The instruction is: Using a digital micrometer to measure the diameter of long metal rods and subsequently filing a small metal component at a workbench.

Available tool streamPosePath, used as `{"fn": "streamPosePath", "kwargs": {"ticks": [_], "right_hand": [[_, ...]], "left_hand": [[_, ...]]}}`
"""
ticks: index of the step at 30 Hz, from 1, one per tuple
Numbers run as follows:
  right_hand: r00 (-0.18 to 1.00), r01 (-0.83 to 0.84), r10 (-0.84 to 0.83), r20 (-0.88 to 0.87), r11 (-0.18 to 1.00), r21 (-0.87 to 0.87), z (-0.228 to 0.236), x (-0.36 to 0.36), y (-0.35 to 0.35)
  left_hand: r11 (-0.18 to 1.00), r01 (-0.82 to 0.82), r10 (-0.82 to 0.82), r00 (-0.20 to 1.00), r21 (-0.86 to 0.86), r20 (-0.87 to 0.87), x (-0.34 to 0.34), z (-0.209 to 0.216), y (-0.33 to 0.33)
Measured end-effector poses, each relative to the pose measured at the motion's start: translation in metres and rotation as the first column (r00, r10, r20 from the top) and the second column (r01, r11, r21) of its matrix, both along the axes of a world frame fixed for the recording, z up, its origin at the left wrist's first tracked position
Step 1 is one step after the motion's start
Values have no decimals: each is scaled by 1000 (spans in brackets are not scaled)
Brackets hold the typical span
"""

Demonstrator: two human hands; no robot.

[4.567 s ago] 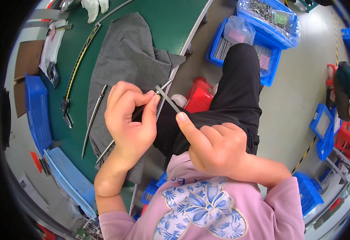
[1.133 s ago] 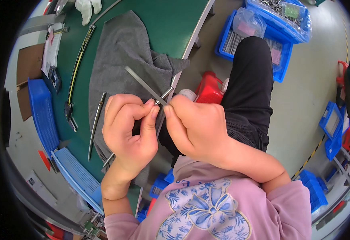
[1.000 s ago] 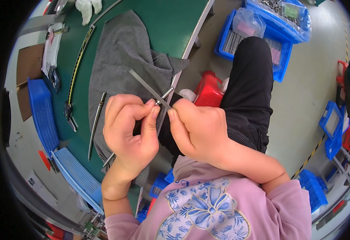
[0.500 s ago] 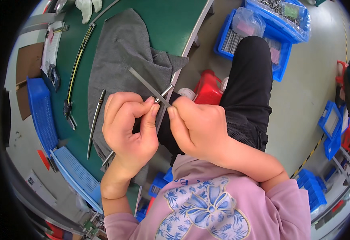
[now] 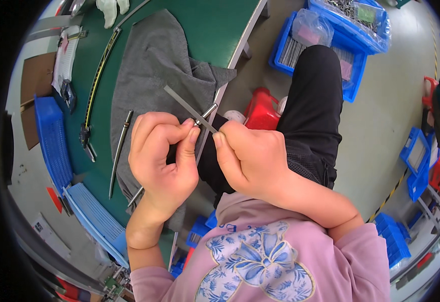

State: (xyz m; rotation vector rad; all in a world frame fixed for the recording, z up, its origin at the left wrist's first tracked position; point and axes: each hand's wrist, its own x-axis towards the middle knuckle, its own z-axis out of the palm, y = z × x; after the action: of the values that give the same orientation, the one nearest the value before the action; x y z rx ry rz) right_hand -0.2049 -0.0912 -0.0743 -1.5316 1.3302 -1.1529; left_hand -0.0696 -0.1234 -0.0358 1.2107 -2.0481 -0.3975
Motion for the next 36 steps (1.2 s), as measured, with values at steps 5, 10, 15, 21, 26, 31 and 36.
{"fn": "streamPosePath", "kwargs": {"ticks": [5, 10, 15, 21, 26, 31, 36], "right_hand": [[1000, -14, 14, -4, 999, -32, 0, 2, -9], [981, 51, -38, 190, 997, -63, -3, -21, 10], [924, 142, -137, 357, 990, 14, -6, -14, -16], [933, 152, -124, 338, 987, -59, -12, -4, -25], [932, 151, -130, 338, 988, -37, -8, -5, -27], [952, 134, -113, 286, 989, -55, -6, -6, -30], [972, -9, 23, 232, 998, -60, -2, -14, -29]], "left_hand": [[1000, 5, -5, 1000, 4, 24, 0, 2, -1], [1000, 1, -1, 1000, 9, 26, 1, 1, -1], [1000, -3, 4, 996, -12, 84, 4, 5, 0], [999, -47, 47, 994, -9, 100, 4, 5, 2], [1000, -27, 29, 993, -13, 117, 5, 6, 1], [998, -15, 25, 986, -66, 162, 6, 6, -1], [998, -1, 11, 988, -62, 157, 5, 9, -2]]}}
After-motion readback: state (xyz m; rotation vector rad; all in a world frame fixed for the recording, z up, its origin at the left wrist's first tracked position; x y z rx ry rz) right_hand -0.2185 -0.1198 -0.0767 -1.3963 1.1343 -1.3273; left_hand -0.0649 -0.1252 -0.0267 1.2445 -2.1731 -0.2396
